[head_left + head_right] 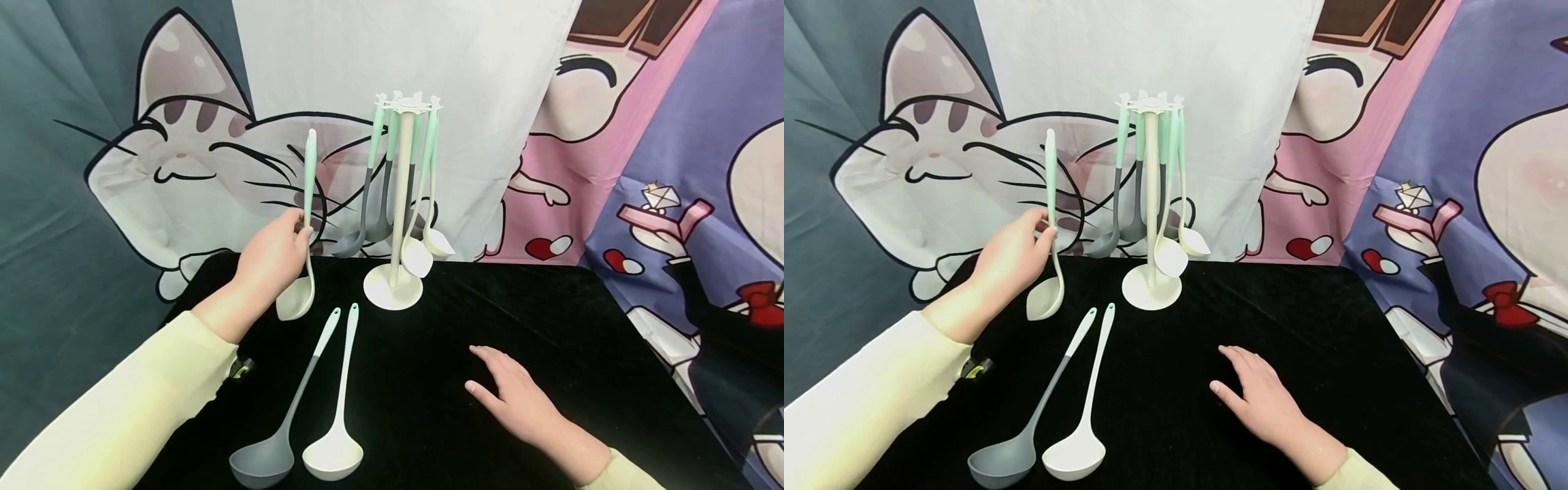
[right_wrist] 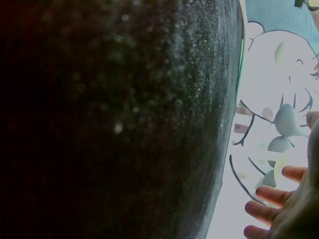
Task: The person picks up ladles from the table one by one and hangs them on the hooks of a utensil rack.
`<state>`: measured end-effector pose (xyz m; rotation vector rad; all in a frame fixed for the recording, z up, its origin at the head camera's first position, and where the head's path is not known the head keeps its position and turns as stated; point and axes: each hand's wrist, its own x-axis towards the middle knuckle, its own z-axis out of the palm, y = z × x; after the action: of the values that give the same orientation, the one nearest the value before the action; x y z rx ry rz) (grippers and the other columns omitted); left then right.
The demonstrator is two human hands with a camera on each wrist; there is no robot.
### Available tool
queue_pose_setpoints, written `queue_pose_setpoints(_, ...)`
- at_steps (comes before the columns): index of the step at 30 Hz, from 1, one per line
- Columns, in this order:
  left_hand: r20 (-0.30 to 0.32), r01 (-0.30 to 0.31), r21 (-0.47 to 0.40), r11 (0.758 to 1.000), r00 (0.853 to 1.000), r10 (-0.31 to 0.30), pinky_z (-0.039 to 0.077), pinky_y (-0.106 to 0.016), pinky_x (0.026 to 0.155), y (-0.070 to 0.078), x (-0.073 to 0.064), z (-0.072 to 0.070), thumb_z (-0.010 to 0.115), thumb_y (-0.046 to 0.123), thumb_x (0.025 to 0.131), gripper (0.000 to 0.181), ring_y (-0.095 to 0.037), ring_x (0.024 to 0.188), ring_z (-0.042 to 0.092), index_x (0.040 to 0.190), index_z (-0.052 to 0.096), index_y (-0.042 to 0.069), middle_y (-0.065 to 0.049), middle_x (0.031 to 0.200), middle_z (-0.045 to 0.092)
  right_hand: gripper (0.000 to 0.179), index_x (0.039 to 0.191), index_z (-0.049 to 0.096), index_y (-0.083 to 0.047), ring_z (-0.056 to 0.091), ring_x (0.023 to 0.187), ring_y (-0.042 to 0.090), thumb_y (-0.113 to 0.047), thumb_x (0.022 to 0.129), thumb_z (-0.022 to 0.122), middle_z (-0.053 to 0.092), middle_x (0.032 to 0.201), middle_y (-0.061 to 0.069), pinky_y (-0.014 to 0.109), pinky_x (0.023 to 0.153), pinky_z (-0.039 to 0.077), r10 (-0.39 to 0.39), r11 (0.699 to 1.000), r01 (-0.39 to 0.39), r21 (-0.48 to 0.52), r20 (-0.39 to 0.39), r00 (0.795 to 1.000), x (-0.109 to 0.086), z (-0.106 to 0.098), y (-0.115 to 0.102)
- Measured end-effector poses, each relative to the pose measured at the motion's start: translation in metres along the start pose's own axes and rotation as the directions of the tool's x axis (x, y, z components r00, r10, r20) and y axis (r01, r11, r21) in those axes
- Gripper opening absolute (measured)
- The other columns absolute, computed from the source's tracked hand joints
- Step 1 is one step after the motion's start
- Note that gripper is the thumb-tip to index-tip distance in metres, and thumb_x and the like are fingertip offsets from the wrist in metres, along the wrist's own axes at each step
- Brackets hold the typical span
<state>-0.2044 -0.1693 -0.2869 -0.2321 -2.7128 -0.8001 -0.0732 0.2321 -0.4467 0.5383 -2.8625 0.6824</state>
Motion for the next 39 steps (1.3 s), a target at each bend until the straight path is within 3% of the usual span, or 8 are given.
queue_pose_setpoints(10, -0.017, -0.034, -0.01, 0.999, 0.999, 0.034, 0.046, -0.046, 0.071, 0.032, 0.024, 0.002, 0.047, 0.028, 0.105, 0.02, -0.027, 0.085, 0.06, 0.118, 0.055, 0.014, -0.004, 0.103, 0.066, 0.061, 0.146, 0.047, -0.014, 0.042, 0.137, 0.031, -0.045, 0.096, 0.063, 0.049, 0.147, 0.007, 0.055, 0.108, 0.032, 0.009, 1.0, -0.009, 0.004, -0.002, 1.0, -0.001, -0.001, 0.002)
queue_pose_setpoints(18, 0.0, -0.049, 0.011, 0.999, 0.999, 0.049, 0.047, -0.047, 0.078, 0.05, 0.039, -0.001, 0.046, 0.03, 0.106, 0.033, -0.027, 0.09, 0.059, 0.135, 0.053, 0.017, -0.004, 0.108, 0.064, 0.06, 0.147, 0.046, -0.015, 0.042, 0.137, 0.03, -0.041, 0.096, 0.064, 0.048, 0.147, 0.006, 0.056, 0.108, 0.032, 0.016, 1.0, -0.016, -0.001, 0.002, 1.0, -0.002, -0.002, 0.003)
queue_pose_setpoints(25, -0.014, -0.061, 0.021, 0.998, 0.998, 0.061, 0.047, -0.05, 0.079, 0.056, 0.045, -0.003, 0.048, 0.028, 0.105, 0.031, -0.028, 0.093, 0.06, 0.134, 0.054, 0.017, -0.004, 0.109, 0.065, 0.059, 0.147, 0.046, -0.015, 0.041, 0.137, 0.031, -0.042, 0.097, 0.063, 0.048, 0.147, 0.008, 0.057, 0.108, 0.031, 0.018, 1.0, -0.018, -0.002, 0.007, 1.0, -0.003, -0.002, 0.005)
queue_pose_setpoints(39, 0.026, -0.05, 0.056, 0.997, 0.998, 0.049, 0.048, -0.051, 0.081, 0.058, 0.049, -0.002, 0.049, 0.029, 0.105, 0.032, -0.028, 0.098, 0.061, 0.134, 0.054, 0.019, -0.005, 0.116, 0.065, 0.059, 0.147, 0.045, -0.016, 0.041, 0.137, 0.032, -0.042, 0.097, 0.063, 0.048, 0.147, 0.005, 0.057, 0.108, 0.031, 0.014, 1.0, -0.014, -0.022, 0.009, 1.0, -0.002, -0.006, 0.007)
